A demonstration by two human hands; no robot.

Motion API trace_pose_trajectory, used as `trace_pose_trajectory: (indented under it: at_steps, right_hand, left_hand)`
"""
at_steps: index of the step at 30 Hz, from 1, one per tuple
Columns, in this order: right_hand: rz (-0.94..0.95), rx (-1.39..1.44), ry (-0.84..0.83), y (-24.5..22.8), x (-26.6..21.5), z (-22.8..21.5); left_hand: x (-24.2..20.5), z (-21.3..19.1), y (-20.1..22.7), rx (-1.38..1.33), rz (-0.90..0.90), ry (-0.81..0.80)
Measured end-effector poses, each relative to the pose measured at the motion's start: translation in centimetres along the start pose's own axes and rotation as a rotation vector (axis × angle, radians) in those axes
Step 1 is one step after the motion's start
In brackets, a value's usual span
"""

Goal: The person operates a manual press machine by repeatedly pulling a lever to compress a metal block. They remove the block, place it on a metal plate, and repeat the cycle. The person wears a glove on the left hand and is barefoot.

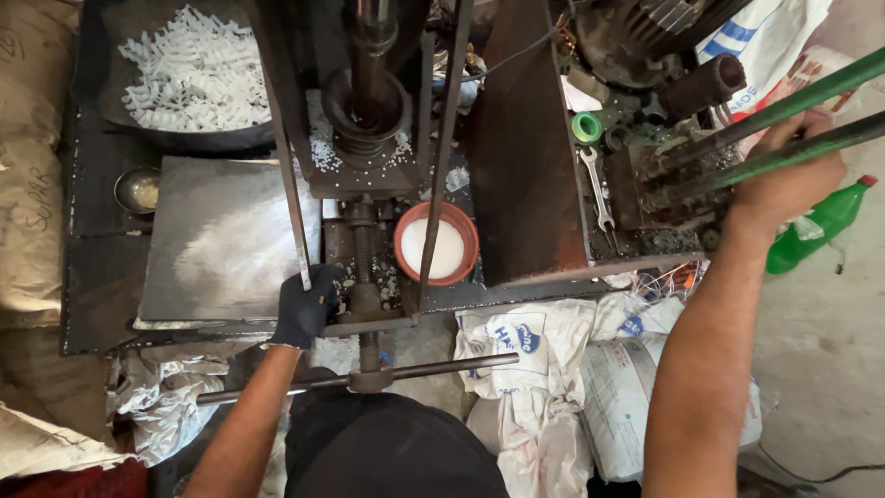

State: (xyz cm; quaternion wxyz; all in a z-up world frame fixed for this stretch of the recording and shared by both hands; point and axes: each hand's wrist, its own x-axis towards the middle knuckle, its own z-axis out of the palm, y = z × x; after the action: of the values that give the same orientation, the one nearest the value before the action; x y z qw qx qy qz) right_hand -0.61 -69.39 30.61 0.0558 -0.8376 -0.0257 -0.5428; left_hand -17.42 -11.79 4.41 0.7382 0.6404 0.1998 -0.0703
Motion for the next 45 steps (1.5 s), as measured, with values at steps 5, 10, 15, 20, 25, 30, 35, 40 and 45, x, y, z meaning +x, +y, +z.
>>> trace_pose_trajectory:
  at_steps: [5, 10, 15, 20, 25, 30, 35, 40, 45]
  right_hand:
    - [0.03, -0.076, 0.002, 0.5, -0.2, 0.2]
    - [0.074, 0.035, -0.034, 2.2, -0.6, 0.7]
    - [0.11, -0.023, -0.023, 3.9, -1.4, 1.4]
    - [0.118, 0.162, -0.004, 4.8, -1.0, 1.9]
    - [-0.16, 0.159, -0.35, 4.0, 1.0, -1.7]
    - [-0.195, -0.351, -0.366, 1.4, -2.0, -10.3]
    - [0.11, -0.193, -0.079, -0.4, -6.4, -12.4]
    - [0.112, -0.193, 0.039, 0.1, -6.1, -10.9]
    - [0.154, -0.233, 0.083, 0.9, -7.0, -10.6]
  left_hand:
    - [-0.1, -0.1, 0.2, 0.091, 0.073, 0.007]
    - [-0.2, 0.2, 0.5, 0.003, -0.012, 0.018]
    - [-0.4, 0.2, 0.8, -0.003, 0.004, 0.012]
    - [-0.4, 0.0, 1.1, -0.006, -0.002, -0.006]
    - [-0.3, 0.0, 0.7, 0.101, 0.064, -0.003]
    - [-0.1, -0.5, -0.2, 0.117, 0.093, -0.004]
    - [0.2, -0.2, -0.9, 0.205, 0.214, 0.022]
    - [1.2, -0.3, -1.1, 0.158, 0.136, -0.009]
    - [1.8, -1.1, -3.4, 0.103, 0.097, -0.077]
